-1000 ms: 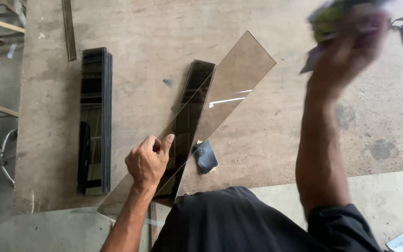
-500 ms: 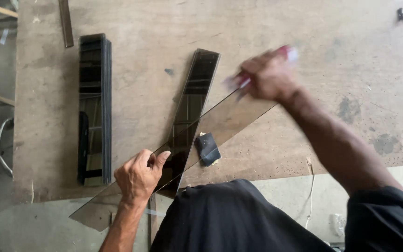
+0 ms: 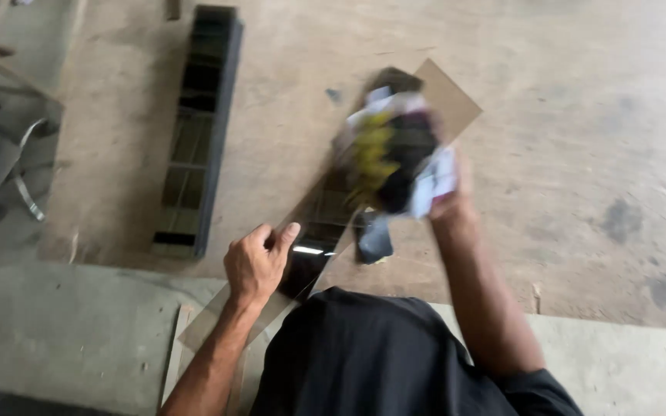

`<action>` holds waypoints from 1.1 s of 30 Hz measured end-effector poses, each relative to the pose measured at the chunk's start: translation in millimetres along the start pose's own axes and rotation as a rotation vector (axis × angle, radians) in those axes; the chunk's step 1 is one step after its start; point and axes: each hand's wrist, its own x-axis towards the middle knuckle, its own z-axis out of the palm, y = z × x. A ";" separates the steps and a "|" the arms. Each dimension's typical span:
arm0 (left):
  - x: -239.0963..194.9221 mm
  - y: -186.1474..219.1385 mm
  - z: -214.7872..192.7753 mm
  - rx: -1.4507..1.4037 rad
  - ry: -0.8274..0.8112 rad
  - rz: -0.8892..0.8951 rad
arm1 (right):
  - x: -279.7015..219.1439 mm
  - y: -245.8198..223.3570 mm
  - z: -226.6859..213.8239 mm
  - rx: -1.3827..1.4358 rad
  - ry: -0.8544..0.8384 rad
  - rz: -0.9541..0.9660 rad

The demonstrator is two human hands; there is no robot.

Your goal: Wiping down long tinted panels with a cloth on a workbench

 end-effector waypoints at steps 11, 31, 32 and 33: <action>102.0 -113.3 -38.0 0.003 0.268 -0.257 | -3.1 13.8 -34.4 -0.101 -0.296 0.081; 278.9 -223.5 43.2 -0.026 0.199 -0.370 | -97.8 141.8 -52.9 -0.090 -0.441 0.028; 280.5 -227.5 45.6 -0.031 0.199 -0.384 | -98.9 147.1 -50.2 -0.086 -0.458 0.028; 279.1 -224.8 43.4 -0.033 0.196 -0.387 | -99.1 151.4 -47.5 -0.090 -0.455 0.030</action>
